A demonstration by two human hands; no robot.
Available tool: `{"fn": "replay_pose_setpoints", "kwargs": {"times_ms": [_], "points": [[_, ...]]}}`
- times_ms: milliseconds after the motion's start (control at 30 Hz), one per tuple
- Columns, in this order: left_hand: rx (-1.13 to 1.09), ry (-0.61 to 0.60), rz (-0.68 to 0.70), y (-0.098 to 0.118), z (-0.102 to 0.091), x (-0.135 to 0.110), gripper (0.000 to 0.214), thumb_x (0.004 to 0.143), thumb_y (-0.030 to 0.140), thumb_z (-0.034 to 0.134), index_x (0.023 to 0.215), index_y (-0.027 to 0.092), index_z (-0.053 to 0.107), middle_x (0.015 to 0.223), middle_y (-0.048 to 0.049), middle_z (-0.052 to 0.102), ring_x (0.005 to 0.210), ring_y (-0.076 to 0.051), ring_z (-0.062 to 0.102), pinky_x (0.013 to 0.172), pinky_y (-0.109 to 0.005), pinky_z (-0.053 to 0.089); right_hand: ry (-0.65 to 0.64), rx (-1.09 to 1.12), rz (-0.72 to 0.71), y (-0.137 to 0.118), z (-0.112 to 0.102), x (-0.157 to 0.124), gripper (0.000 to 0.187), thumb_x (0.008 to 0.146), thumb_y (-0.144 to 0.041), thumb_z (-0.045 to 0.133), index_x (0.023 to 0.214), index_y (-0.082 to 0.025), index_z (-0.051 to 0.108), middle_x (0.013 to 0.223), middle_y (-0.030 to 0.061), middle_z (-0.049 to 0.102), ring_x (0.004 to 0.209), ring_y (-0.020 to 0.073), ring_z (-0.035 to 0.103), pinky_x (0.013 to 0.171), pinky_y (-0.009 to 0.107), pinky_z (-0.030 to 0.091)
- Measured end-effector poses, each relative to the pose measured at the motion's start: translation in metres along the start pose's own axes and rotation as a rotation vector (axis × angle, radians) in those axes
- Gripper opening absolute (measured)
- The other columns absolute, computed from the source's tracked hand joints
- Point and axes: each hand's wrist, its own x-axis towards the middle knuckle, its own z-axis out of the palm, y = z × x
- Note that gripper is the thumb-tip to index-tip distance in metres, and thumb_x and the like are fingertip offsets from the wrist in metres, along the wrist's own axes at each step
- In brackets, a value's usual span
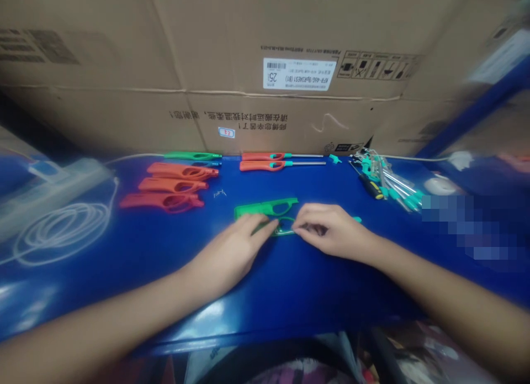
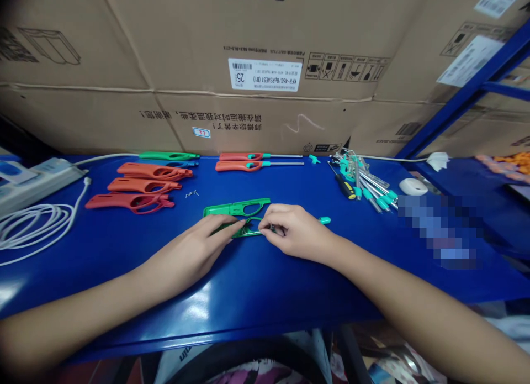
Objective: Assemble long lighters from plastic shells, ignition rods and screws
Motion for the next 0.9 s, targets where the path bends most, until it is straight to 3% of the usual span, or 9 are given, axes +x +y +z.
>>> {"fn": "replay_pose_setpoints", "kwargs": {"times_ms": [167,667,900], "points": [[-0.025,-0.025,0.027,0.0000,-0.0008,0.0017,0.049,0.093,0.002,0.048,0.137,0.022,0.056,0.134,-0.0124,0.058,0.122,-0.029,0.054,0.100,-0.048,0.053,-0.077,-0.024,-0.046,0.0014,-0.0040,0.0000,0.011,0.094,-0.017,0.058,0.091,-0.018,0.068,0.090,0.0044,0.064,0.065,0.0106,0.054,0.061,0.024,0.044],[-0.037,-0.044,0.006,0.0028,-0.0005,0.0036,0.044,0.093,0.002,0.048,0.133,0.018,0.055,0.134,-0.0117,0.056,0.118,-0.029,0.050,0.100,-0.047,0.047,-0.036,-0.070,-0.038,0.0027,0.0015,0.0004,0.008,0.093,-0.011,0.060,0.087,-0.016,0.062,0.084,0.0018,0.060,0.067,0.0094,0.052,0.062,0.021,0.040],[-0.062,-0.041,0.004,0.0032,-0.0014,0.0029,0.044,0.093,0.002,0.049,0.133,0.019,0.053,0.133,-0.0097,0.057,0.117,-0.027,0.050,0.099,-0.045,0.048,0.000,0.019,0.094,0.0040,0.0018,0.0027,0.008,0.087,-0.012,0.068,0.082,-0.016,0.065,0.075,-0.0021,0.058,0.055,0.0052,0.047,0.054,0.018,0.037]]}}
